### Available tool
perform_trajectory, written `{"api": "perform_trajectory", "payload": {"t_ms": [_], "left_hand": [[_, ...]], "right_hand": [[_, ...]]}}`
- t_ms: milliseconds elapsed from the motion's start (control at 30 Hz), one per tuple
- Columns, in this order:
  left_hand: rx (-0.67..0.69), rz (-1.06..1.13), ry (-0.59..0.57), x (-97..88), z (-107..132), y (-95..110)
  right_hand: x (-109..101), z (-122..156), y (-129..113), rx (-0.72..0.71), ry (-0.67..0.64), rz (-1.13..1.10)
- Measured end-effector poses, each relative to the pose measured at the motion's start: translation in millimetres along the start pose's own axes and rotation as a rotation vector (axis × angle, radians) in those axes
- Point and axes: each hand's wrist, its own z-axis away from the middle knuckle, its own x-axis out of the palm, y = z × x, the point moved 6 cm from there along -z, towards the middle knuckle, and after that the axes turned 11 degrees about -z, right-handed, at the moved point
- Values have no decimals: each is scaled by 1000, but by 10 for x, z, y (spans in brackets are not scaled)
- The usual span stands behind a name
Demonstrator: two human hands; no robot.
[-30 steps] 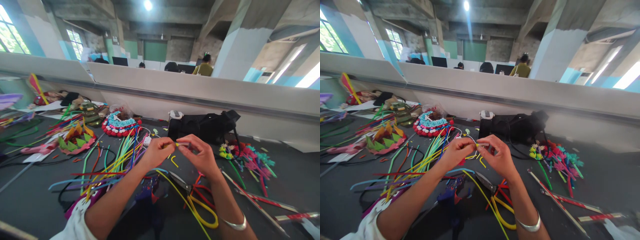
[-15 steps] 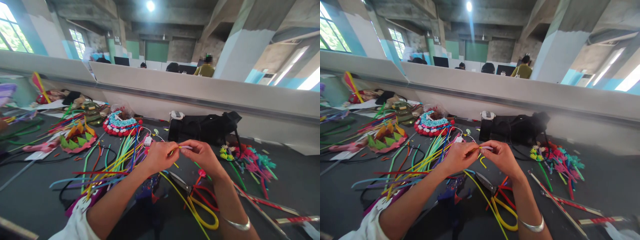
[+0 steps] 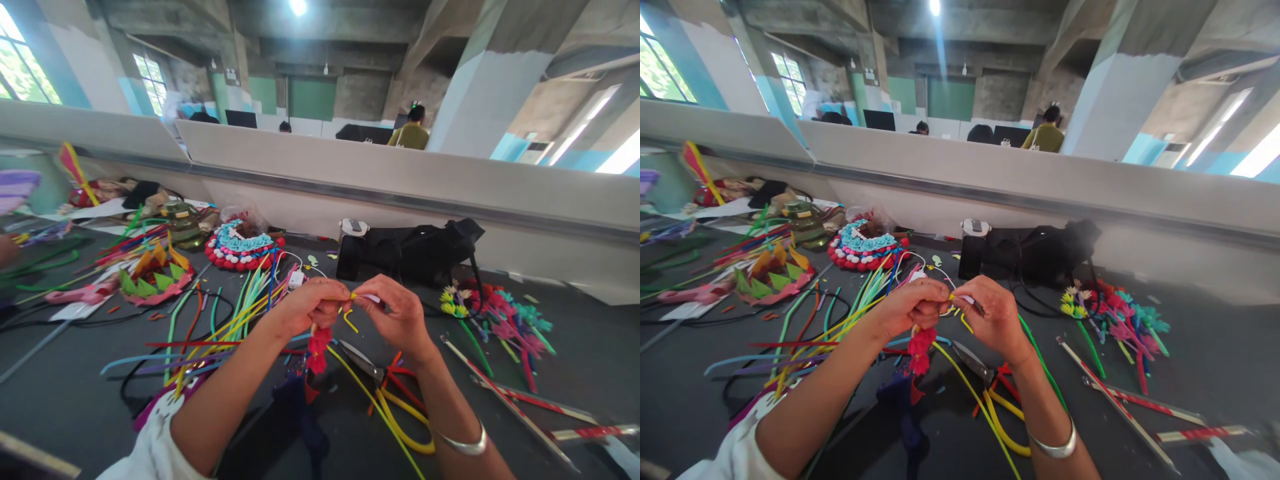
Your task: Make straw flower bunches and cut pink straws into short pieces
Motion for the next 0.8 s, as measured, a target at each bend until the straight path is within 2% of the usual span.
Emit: {"api": "perform_trajectory", "payload": {"t_ms": [67, 133, 200, 367, 500, 600, 800], "left_hand": [[65, -105, 140, -22, 1, 52], [177, -275, 316, -40, 33, 147], [292, -469, 438, -19, 77, 247], [423, -801, 495, 68, 116, 359], [438, -898, 465, 84, 108, 367], [396, -763, 395, 70, 98, 324], [119, -82, 110, 99, 54, 107]], "right_hand": [[-36, 1, 41, 70, 33, 15], [-85, 9, 94, 159, 81, -2], [-120, 23, 148, 239, 114, -65], [-132, 49, 246, 351, 95, -272], [-124, 36, 267, 346, 74, -356], [-102, 14, 231, 321, 51, -362], [-99, -3, 36, 157, 58, -203]]}}
